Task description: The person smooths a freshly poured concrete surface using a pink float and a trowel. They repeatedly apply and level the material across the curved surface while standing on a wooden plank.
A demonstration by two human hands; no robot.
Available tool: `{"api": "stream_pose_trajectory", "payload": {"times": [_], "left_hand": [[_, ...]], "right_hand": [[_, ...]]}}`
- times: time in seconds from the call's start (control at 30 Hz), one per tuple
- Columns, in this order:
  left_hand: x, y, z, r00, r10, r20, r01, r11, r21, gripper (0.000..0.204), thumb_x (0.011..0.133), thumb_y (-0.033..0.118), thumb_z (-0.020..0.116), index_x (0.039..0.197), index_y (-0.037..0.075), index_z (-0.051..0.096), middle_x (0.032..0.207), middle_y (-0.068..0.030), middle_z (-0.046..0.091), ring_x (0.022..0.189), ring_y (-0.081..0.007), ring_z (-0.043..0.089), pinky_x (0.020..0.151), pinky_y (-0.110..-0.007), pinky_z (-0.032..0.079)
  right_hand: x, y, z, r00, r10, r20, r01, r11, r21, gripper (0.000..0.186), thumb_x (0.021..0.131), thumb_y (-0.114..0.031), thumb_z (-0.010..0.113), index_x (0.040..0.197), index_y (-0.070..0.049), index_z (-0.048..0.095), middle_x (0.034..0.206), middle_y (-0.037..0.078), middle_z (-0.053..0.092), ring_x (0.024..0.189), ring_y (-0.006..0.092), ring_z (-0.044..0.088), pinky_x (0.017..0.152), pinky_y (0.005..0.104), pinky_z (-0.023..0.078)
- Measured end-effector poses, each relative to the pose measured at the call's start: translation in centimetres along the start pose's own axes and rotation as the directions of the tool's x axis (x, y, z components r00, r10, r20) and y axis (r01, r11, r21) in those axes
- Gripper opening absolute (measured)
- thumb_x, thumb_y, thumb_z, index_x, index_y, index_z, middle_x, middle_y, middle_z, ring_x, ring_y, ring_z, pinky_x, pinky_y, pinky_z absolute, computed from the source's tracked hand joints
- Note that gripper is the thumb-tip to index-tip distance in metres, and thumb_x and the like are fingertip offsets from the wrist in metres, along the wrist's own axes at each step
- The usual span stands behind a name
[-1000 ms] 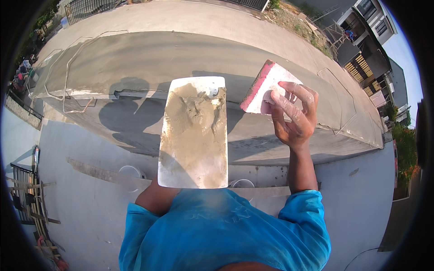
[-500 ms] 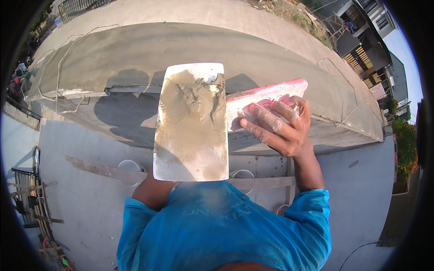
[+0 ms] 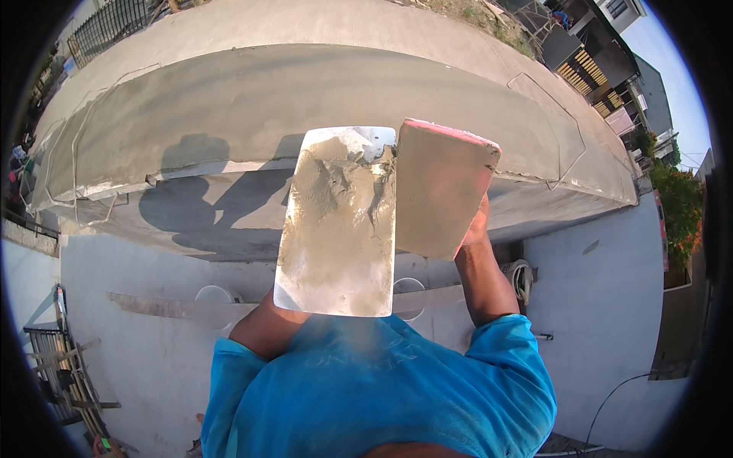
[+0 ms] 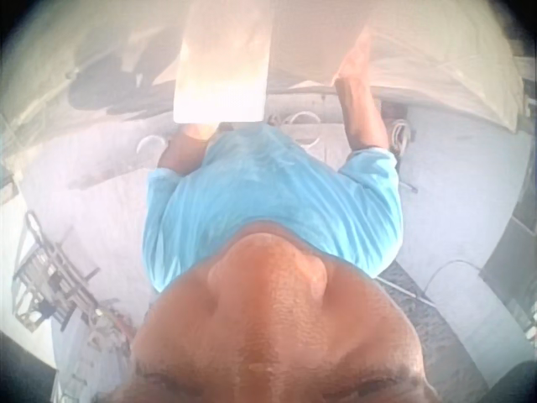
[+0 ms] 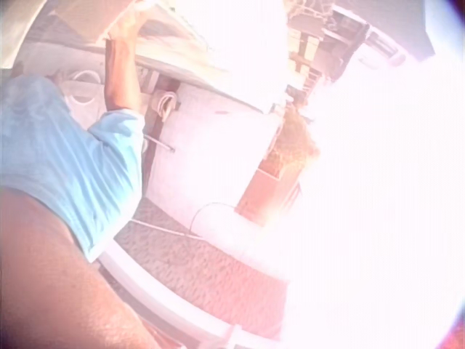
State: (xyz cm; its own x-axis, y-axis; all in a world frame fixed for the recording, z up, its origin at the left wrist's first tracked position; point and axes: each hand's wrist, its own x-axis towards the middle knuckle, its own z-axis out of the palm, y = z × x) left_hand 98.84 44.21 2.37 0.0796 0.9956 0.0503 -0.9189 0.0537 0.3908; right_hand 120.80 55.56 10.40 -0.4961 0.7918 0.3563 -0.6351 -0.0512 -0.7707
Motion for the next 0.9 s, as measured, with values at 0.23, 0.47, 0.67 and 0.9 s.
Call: {"api": "stream_pose_trajectory", "payload": {"times": [0.23, 0.47, 0.67, 0.9], "left_hand": [[0.4, 1.0, -0.6, 0.999, 0.025, -0.024, -0.026, 1.000, -0.016, 0.059, 0.103, 0.043, 0.055, 0.149, 0.006, 0.047, 0.140, -0.0126, 0.060, 0.121, -0.0302, 0.064, 0.097, -0.044, 0.058], [-0.2, -2.1, 0.0, 0.992, -0.125, 0.009, 0.124, 0.992, 0.034, 0.059, 0.103, 0.043, 0.055, 0.148, 0.006, 0.047, 0.139, -0.0125, 0.060, 0.121, -0.0300, 0.064, 0.097, -0.044, 0.058], [-0.5, -1.7, -0.5, 0.984, -0.177, 0.007, 0.176, 0.981, 0.078, 0.058, 0.103, 0.042, 0.055, 0.148, 0.006, 0.047, 0.139, -0.0125, 0.060, 0.121, -0.0298, 0.064, 0.096, -0.044, 0.058], [-0.2, 0.3, -1.8, 0.991, -0.131, -0.026, 0.132, 0.989, 0.067, 0.058, 0.103, 0.042, 0.055, 0.148, 0.006, 0.048, 0.139, -0.0124, 0.060, 0.121, -0.0296, 0.064, 0.096, -0.044, 0.058]], "right_hand": [[-1.2, -0.3, 2.2, 0.955, 0.054, -0.291, -0.044, 0.998, 0.042, 0.044, 0.106, -0.029, 0.058, 0.141, -0.005, 0.048, 0.121, 0.009, 0.066, 0.108, 0.0161, 0.067, 0.089, 0.0390, 0.059], [1.6, 1.2, 3.4, 0.678, -0.715, -0.173, 0.457, 0.593, -0.663, 0.049, 0.106, -0.036, 0.056, 0.135, 0.001, 0.046, 0.122, 0.015, 0.060, 0.106, 0.0188, 0.061, 0.090, 0.0362, 0.052], [2.0, 1.9, 3.8, 0.653, -0.736, 0.179, 0.589, 0.345, -0.731, 0.038, 0.103, -0.024, 0.061, 0.130, 0.002, 0.055, 0.119, 0.021, 0.061, 0.105, 0.0233, 0.061, 0.087, 0.0386, 0.053], [-2.1, 2.4, 2.5, 0.812, -0.496, 0.308, 0.521, 0.378, -0.765, 0.027, 0.094, -0.008, 0.071, 0.119, 0.001, 0.069, 0.106, 0.021, 0.066, 0.093, 0.0238, 0.064, 0.075, 0.0344, 0.053]]}}
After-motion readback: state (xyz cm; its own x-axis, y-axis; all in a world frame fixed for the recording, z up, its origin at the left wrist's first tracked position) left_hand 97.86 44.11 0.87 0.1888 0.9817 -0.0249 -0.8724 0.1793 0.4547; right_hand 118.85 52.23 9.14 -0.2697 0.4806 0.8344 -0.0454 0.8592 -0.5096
